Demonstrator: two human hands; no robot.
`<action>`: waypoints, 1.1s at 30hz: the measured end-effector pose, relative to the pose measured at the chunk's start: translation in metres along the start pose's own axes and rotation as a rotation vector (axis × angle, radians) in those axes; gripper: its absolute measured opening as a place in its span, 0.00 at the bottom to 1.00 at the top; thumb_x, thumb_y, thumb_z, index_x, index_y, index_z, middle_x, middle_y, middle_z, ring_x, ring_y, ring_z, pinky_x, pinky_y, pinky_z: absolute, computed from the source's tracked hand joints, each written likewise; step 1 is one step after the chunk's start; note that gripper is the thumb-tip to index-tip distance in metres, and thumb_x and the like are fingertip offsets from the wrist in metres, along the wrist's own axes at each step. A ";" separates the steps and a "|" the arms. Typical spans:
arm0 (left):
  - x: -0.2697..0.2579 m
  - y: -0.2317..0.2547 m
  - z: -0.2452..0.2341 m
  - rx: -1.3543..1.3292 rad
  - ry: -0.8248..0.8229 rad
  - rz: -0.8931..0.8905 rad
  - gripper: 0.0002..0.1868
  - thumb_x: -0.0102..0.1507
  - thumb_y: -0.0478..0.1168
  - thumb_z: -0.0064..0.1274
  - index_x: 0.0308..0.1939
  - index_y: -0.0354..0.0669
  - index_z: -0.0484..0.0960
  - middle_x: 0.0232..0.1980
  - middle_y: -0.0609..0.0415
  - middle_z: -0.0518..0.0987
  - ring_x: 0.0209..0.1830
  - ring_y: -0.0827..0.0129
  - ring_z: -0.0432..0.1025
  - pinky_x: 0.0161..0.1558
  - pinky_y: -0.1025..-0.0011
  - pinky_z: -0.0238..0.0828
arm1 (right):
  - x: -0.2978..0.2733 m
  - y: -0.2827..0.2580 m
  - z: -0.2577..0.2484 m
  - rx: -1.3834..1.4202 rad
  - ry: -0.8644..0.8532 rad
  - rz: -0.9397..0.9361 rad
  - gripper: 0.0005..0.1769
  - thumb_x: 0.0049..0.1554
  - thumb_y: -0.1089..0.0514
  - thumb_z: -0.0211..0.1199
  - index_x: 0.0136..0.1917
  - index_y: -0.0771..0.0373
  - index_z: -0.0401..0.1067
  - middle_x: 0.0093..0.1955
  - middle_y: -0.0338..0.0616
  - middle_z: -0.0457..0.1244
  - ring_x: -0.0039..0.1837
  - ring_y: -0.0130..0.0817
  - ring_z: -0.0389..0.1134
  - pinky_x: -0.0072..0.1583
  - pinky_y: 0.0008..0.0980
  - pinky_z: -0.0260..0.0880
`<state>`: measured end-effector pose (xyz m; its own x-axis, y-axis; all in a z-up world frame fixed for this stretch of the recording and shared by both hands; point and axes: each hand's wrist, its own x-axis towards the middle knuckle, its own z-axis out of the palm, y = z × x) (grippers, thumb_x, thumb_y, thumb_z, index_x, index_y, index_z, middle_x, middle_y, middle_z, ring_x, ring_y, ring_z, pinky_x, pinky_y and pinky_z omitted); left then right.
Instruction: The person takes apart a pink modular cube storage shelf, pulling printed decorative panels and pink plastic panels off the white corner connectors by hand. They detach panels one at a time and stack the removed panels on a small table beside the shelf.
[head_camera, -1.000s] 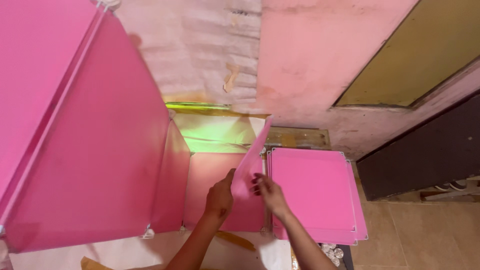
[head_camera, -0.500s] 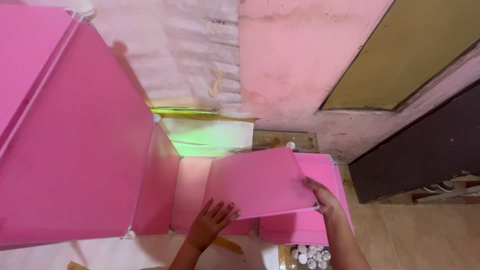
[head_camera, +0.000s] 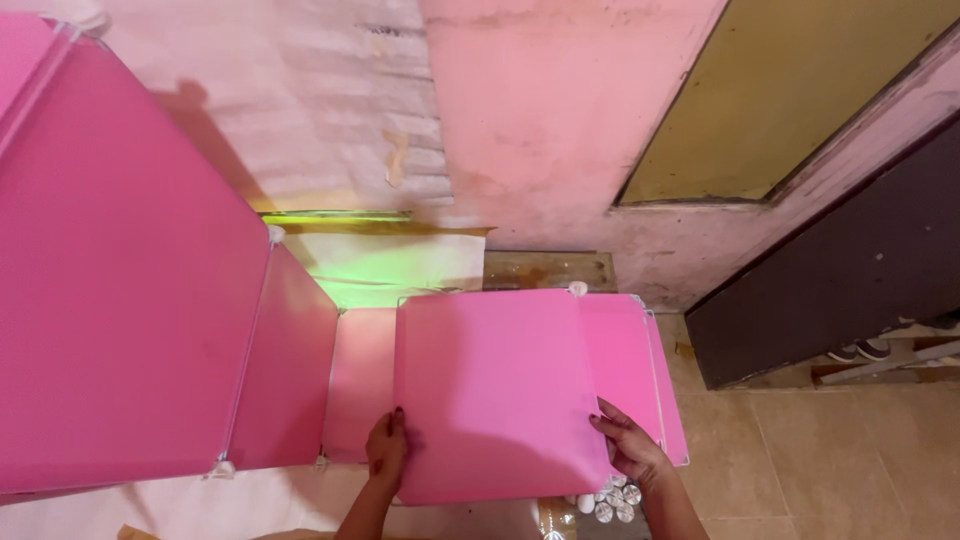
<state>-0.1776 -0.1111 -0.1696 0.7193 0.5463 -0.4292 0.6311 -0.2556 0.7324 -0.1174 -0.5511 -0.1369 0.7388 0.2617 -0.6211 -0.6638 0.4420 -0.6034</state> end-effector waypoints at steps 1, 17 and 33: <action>-0.001 0.001 0.002 -0.016 0.026 0.045 0.28 0.70 0.58 0.42 0.58 0.40 0.83 0.54 0.40 0.85 0.55 0.50 0.78 0.59 0.60 0.71 | 0.001 0.001 -0.003 0.006 -0.039 -0.012 0.29 0.59 0.69 0.60 0.74 0.66 0.65 0.60 0.50 0.69 0.60 0.34 0.70 0.64 0.31 0.70; -0.030 0.041 -0.024 -0.251 -0.169 0.225 0.25 0.70 0.52 0.45 0.60 0.36 0.80 0.35 0.55 0.81 0.30 0.73 0.71 0.35 0.70 0.73 | 0.060 -0.118 0.002 -0.676 0.417 -0.536 0.31 0.71 0.41 0.57 0.58 0.75 0.78 0.42 0.44 0.64 0.44 0.29 0.63 0.46 0.29 0.65; -0.019 0.011 0.061 -0.120 -0.065 0.198 0.23 0.71 0.50 0.44 0.59 0.37 0.81 0.43 0.49 0.83 0.36 0.66 0.73 0.41 0.67 0.72 | 0.037 -0.055 -0.090 0.193 0.449 -0.373 0.04 0.63 0.58 0.50 0.45 0.58 0.63 0.34 0.38 0.56 0.30 0.27 0.54 0.32 0.30 0.58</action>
<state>-0.1664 -0.1727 -0.1859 0.8455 0.4412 -0.3009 0.4394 -0.2544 0.8615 -0.0642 -0.6430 -0.1718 0.7680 -0.3091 -0.5610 -0.3060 0.5924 -0.7453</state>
